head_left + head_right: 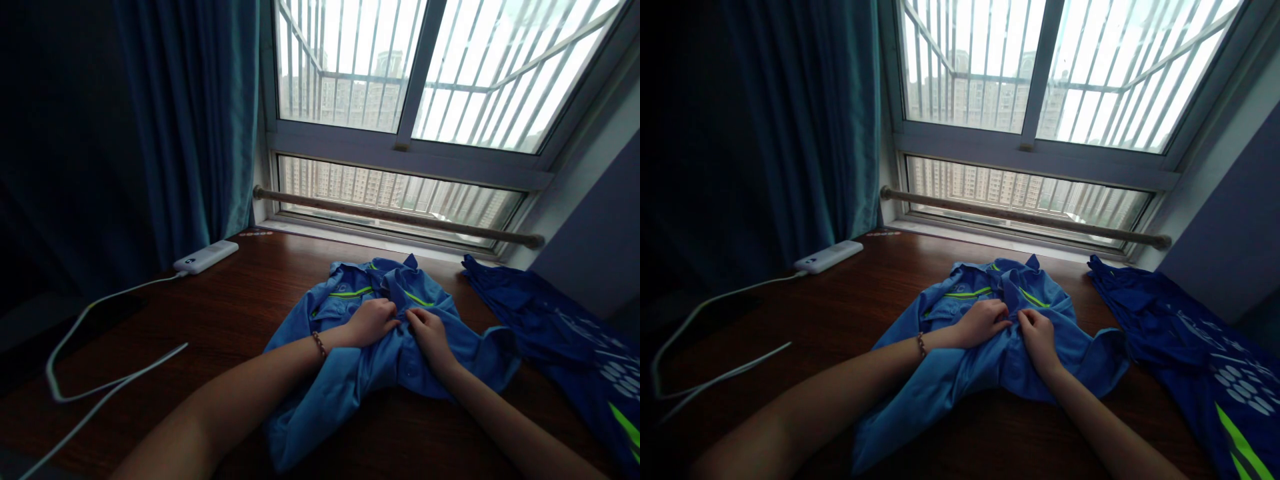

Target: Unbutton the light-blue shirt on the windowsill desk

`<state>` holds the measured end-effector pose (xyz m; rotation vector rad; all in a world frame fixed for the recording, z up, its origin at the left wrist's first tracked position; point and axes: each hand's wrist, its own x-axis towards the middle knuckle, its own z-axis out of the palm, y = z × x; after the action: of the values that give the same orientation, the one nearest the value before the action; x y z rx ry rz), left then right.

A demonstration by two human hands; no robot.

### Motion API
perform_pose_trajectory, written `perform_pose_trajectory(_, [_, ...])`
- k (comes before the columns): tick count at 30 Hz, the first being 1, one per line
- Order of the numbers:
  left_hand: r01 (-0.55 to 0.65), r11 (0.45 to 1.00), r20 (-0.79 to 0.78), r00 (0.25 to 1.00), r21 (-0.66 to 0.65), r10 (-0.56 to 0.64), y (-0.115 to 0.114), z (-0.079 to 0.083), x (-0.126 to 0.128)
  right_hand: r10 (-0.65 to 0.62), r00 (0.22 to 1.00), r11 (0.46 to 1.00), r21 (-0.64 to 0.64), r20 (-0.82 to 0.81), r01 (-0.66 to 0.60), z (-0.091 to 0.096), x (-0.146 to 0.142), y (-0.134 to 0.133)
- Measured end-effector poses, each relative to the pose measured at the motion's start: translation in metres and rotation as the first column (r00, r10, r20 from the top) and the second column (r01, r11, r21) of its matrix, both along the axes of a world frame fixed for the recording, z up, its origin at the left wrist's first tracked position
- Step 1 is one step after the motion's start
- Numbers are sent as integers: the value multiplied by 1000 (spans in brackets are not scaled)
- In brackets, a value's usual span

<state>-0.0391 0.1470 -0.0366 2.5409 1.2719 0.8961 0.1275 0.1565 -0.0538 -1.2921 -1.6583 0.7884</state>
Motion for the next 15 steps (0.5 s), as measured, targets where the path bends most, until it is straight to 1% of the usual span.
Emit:
perform_pose_trajectory(2, [5,1000,-2,1000,-7,-5,-1,0,0,-26,994,998,-60,-109,19,-1,1,2])
perform_pose_trajectory(4, [-2,1000,-14,1000,-18,1,-1,1,0,-29,979,995,-95,-202,10,-1,1,3])
perform_pose_trajectory(7, [-26,1000,-71,997,-2,25,-1,11,-4,-58,930,988,-153,-363,1,6,0,3])
perform_pose_trajectory(10, [-83,995,-108,990,53,89,2,28,-12,-85,840,981,-191,-536,-22,23,4,3])
perform_pose_trajectory(13, [-178,973,-117,974,144,195,10,40,-24,-94,776,991,-132,-624,14,47,15,6])
perform_pose_trajectory(15, [-263,949,-138,948,173,288,17,41,-33,-106,750,994,-75,-653,75,63,25,7])
